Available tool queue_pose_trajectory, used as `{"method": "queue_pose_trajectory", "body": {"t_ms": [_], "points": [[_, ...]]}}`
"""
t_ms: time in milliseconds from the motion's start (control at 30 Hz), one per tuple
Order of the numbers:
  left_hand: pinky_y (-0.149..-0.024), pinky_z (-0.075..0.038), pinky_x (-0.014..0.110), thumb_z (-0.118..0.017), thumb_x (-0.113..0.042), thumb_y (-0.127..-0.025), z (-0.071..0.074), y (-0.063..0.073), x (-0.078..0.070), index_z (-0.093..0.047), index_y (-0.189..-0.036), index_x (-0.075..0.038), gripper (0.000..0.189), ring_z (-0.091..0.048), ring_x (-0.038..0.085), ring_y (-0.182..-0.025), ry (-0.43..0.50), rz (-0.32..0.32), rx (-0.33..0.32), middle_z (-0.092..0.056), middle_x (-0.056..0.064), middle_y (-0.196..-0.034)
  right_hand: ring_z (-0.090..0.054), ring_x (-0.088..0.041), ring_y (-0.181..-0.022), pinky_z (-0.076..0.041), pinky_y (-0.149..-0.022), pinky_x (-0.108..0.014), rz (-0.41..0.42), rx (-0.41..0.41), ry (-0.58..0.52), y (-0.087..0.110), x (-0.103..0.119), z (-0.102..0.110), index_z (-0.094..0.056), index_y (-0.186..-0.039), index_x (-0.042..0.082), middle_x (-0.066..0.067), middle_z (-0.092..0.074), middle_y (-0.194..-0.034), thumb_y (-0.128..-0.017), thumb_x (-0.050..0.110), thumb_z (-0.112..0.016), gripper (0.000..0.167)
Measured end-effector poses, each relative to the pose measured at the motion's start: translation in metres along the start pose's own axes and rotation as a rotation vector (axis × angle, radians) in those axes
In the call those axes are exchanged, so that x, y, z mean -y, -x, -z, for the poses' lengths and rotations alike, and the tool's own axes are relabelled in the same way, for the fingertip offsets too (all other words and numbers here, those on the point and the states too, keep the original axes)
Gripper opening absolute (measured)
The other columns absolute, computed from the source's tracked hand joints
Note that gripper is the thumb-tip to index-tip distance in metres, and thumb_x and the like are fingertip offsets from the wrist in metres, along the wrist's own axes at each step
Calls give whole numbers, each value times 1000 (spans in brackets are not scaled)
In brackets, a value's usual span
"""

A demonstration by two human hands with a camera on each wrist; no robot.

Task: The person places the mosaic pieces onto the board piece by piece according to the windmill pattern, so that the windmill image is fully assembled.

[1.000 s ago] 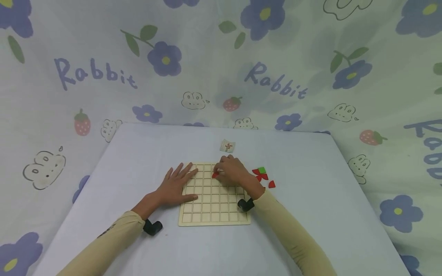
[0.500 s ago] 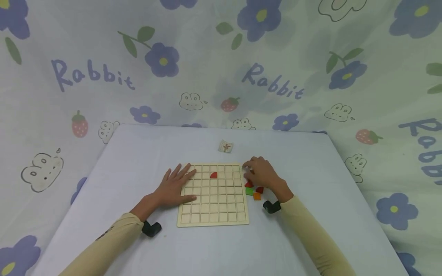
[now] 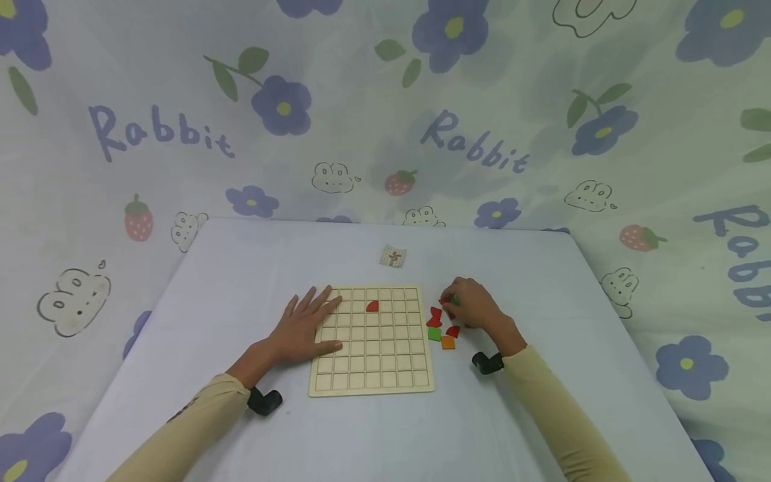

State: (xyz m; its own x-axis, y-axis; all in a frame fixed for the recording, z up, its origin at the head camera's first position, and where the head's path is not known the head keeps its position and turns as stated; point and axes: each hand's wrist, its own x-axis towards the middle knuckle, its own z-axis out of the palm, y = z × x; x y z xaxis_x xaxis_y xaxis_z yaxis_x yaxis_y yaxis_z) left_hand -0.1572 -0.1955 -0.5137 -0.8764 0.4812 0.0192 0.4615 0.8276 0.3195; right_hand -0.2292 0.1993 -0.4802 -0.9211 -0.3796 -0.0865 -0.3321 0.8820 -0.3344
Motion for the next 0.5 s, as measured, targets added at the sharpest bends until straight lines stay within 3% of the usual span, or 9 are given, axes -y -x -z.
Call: {"method": "queue_pose_trajectory", "body": {"t_ms": [200,333,500], "points": [[-113,-3,63,-52,-74,-85,-1,1,1,-21,-158,-21,96,-4,36,-148,-11,3,-5,-7,9,-164,-53,-18,-79,-51,-73,-32,-44,-28,-98,-1,3,-6,-69,-95,15,4,-62,-85,-88,18,-75,9],[-114,-4,62,-51,-75,-85,0,2,1,-21,-158,-20,97,-4,36,-148,-10,3,-10,-6,11,-164,-57,-17,-74,-54,-67,-28,-51,-64,-202,-1,12,-8,-71,-101,13,2,-66,-86,-88,16,-76,15],[-114,-5,62,-50,-76,-85,0,2,0,-22,-158,-20,96,-6,36,-148,-13,-1,-21,-8,12,-164,-63,-16,-84,-56,-77,-32,17,-101,-312,-2,31,-10,-74,-107,8,0,-71,-96,-87,12,-76,20]]}}
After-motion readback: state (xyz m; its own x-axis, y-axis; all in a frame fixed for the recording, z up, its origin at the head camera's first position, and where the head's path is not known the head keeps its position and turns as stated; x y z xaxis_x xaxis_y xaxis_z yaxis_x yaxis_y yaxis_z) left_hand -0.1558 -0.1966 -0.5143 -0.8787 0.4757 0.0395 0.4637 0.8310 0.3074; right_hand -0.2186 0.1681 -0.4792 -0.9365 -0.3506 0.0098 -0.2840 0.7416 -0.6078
